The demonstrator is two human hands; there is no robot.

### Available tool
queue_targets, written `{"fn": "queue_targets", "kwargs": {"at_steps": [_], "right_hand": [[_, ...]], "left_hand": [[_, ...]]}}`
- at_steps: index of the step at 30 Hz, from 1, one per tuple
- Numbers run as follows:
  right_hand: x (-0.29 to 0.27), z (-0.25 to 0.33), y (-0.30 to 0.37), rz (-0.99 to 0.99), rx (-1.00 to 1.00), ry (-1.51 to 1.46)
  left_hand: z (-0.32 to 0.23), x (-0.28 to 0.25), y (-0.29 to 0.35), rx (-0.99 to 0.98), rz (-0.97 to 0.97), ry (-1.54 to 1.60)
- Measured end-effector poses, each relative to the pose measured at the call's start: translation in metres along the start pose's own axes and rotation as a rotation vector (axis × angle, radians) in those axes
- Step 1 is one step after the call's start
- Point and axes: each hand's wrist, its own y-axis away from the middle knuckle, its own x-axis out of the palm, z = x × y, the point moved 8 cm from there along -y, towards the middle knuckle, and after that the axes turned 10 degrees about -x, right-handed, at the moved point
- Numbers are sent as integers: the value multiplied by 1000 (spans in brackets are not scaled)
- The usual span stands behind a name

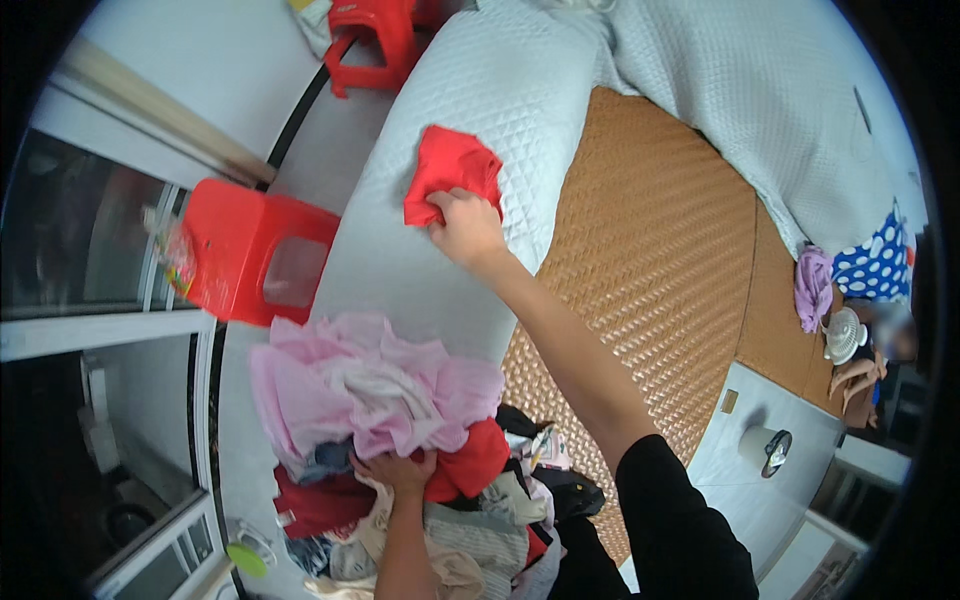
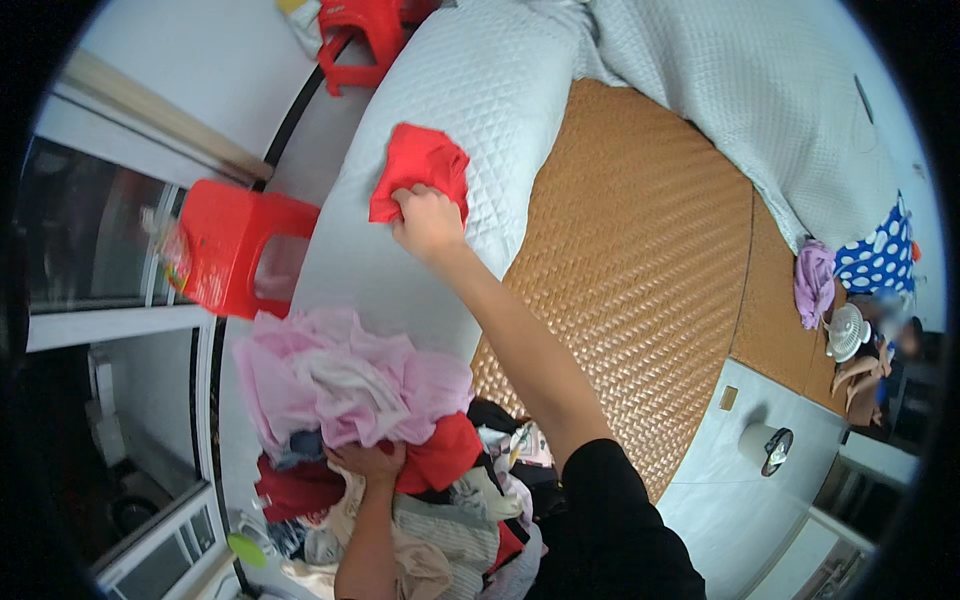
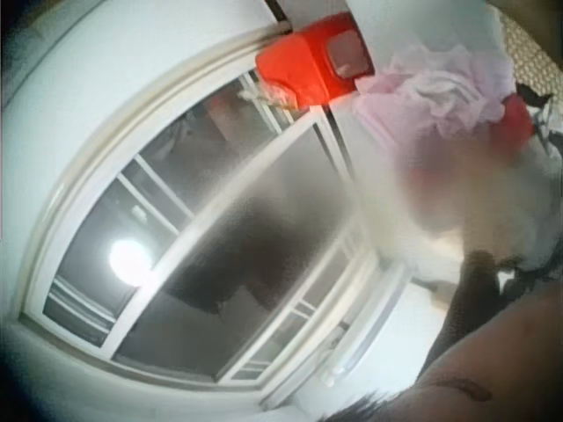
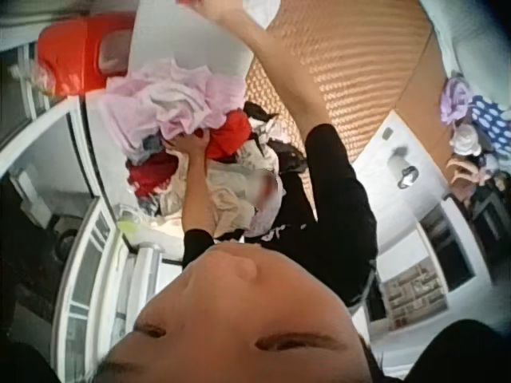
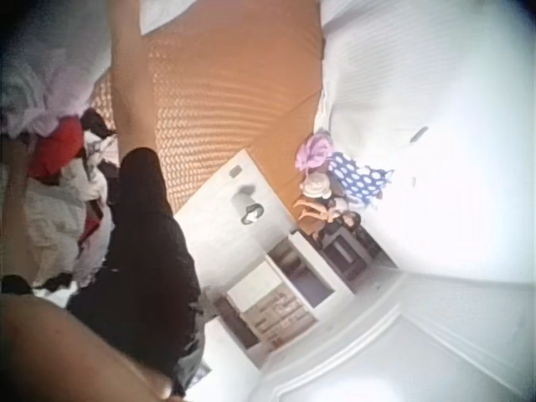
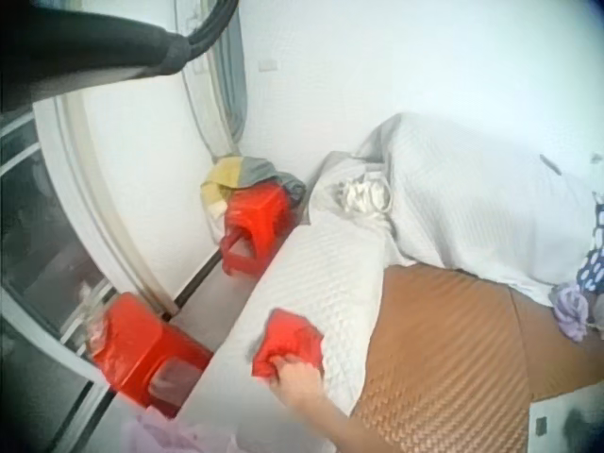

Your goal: The person folds several pieces of clothing from a pile on a bed, including a red shirt, a beige long-sleeved top, a striped shirt, and a light blue patterned shirt. Each item is unfolded, smoothed, folded neatly, and placed on the bed.

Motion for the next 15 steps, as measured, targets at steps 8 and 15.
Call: {"fn": "queue_targets", "kwargs": {"at_steps": [8, 15], "right_hand": [[-159, -85, -60, -130, 216, -425], [-195, -107, -153, -45, 146, 237]], "left_hand": [[13, 22, 18, -11, 27, 7], [6, 13, 12, 91, -14, 69]]}}
